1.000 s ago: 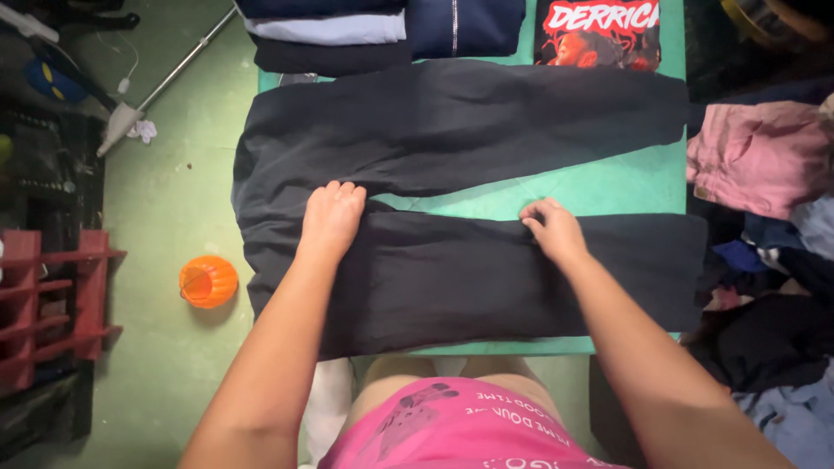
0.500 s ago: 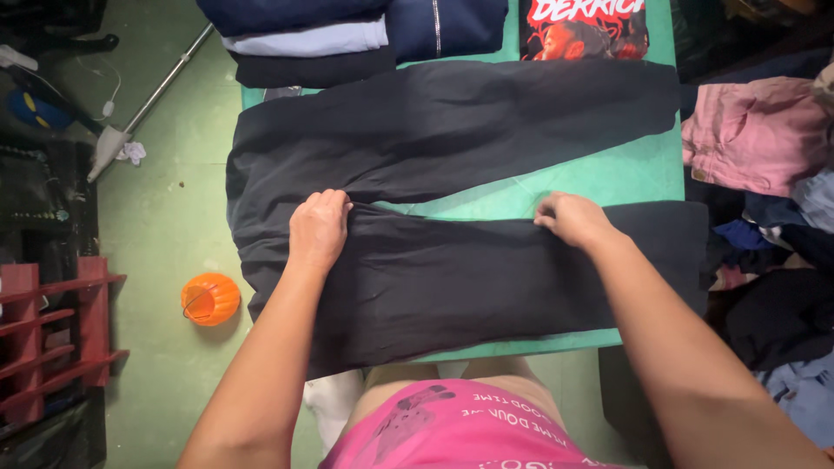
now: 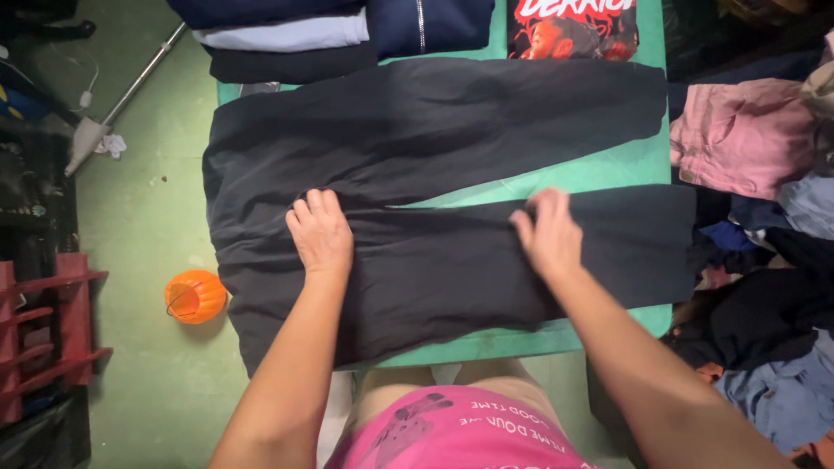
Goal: The person folds multiple garments one by one on a green table. They smooth and fold light-colored shorts, then black pants, then dark blue pants, and finally dark gray pants, stacking each folded item on the table.
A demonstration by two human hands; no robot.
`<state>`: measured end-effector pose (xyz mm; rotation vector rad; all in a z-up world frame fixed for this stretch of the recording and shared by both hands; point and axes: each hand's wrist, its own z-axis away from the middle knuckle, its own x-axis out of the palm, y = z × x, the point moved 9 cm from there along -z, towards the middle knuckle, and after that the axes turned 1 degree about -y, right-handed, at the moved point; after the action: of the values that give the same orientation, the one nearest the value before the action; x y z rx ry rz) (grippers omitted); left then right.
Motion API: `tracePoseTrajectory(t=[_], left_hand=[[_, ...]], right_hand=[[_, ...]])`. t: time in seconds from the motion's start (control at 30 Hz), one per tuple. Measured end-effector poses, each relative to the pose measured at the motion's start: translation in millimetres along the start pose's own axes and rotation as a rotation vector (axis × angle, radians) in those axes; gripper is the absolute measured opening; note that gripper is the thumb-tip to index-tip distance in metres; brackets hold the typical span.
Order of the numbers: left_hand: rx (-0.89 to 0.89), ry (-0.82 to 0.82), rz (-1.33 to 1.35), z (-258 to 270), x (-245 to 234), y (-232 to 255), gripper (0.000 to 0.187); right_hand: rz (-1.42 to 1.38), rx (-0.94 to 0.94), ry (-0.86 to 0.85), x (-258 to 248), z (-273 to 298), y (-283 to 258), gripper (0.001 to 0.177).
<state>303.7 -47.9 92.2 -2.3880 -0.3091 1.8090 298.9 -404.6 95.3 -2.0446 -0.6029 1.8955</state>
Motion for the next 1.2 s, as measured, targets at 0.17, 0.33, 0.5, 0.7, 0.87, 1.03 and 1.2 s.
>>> tracePoseTrajectory(t=[0.17,0.33,0.5,0.7,0.87,1.03,1.2], left_hand=[[0.263,0.093,0.397,0,-27,31,0.019],[0.366,-0.077,0.564,-7,-16,56,0.015],[0.302,-0.226,0.683,-16,1,60,0.008],[0.067,-0.451,0.799,-18,19,48,0.007],[0.27,-0.445,0.683,-12,12,66,0.016],[0.302,-0.404,0.651,-6,17,73,0.008],[0.23,-0.265,0.661,-12,13,68,0.009]], right_hand=[[-0.102,-0.603,-0.285,21,68,-84,0.043],[0.003,-0.579,-0.306,34,79,-90,0.028],[0.024,-0.563,-0.362,38,72,-87,0.022],[0.037,-0.493,-0.396,45,66,-82,0.023],[0.027,-0.453,-0.397,48,63,-80,0.022],[0.032,-0.432,-0.406,46,64,-82,0.022],[0.038,-0.418,-0.441,44,66,-83,0.028]])
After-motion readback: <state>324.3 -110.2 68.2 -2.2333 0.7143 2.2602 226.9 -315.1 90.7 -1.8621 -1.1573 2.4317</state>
